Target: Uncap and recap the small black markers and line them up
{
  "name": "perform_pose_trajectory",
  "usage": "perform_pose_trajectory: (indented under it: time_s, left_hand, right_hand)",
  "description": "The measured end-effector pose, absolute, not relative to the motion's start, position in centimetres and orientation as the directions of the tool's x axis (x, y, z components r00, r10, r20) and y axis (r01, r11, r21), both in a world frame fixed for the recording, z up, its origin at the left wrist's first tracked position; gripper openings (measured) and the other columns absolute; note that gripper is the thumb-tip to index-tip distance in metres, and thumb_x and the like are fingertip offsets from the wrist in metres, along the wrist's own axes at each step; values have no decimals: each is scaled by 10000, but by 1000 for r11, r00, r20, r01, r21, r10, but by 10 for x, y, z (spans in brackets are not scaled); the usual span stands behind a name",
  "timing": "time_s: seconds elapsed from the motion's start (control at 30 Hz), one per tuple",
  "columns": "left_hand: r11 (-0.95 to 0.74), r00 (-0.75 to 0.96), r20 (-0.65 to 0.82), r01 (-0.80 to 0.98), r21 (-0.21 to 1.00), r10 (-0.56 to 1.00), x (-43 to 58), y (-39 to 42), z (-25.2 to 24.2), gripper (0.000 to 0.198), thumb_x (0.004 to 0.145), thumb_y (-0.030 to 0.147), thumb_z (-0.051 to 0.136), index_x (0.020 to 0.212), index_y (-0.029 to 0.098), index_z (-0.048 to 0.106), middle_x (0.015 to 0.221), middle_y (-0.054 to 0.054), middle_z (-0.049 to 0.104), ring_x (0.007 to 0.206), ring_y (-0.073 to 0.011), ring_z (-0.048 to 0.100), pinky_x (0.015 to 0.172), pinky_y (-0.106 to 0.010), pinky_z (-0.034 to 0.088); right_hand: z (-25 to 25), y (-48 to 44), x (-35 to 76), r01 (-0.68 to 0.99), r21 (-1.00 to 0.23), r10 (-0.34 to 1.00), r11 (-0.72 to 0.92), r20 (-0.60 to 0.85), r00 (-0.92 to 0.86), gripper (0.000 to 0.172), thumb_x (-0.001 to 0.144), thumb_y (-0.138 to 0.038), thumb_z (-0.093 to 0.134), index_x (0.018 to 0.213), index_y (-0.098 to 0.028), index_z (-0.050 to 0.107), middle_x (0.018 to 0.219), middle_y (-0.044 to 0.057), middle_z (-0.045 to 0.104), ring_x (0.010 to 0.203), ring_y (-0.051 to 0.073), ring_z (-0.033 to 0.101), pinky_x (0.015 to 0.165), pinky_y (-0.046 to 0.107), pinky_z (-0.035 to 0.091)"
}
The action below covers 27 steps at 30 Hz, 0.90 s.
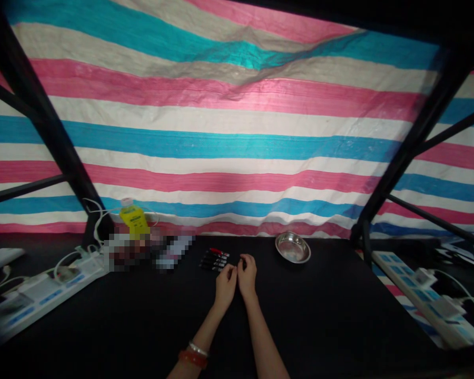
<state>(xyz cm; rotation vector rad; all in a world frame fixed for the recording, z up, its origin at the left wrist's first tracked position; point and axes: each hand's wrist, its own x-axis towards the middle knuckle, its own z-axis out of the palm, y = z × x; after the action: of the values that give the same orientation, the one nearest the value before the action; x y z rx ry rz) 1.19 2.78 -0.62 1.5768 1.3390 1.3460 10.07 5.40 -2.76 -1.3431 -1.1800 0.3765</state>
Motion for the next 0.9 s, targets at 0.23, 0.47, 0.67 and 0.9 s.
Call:
perform_pose_trajectory:
  time_s: [0.23,0.47,0.67,0.9]
  left_hand:
    - [-214,28,215,276,937,976,5,31,-8,161,769,304,408,681,197,490,583,14,527,554,-140,529,541,-237,397]
    - [-194,-6,201,235,952,980,7,28,-5,183,779,331,406,678,197,481,533,34,499,493,-125,508,522,-230,389]
    - [-158,-41,169,193,968,985,6,29,-8,207,771,380,423,706,196,492,521,39,498,466,-122,502,505,-227,380]
    - [-172,-56,182,147,974,982,7,32,-14,199,784,365,424,744,187,504,579,26,529,473,-110,512,489,-220,404]
  right_hand:
    - [-30,58,98,492,-838,791,237,461,404,241,780,-255,476,893,-180,676,938,89,655,919,207,568,851,345,419]
    - [-4,78,94,650,-758,902,61,320,290,211,729,-413,612,856,-280,716,942,27,661,961,216,544,842,324,370]
    - [7,88,90,704,-710,941,20,251,226,171,677,-436,671,795,-328,731,958,23,627,964,217,521,832,329,342]
    - [-7,90,96,500,-850,882,168,356,309,104,698,-322,634,694,-260,717,829,31,650,861,211,537,814,340,363]
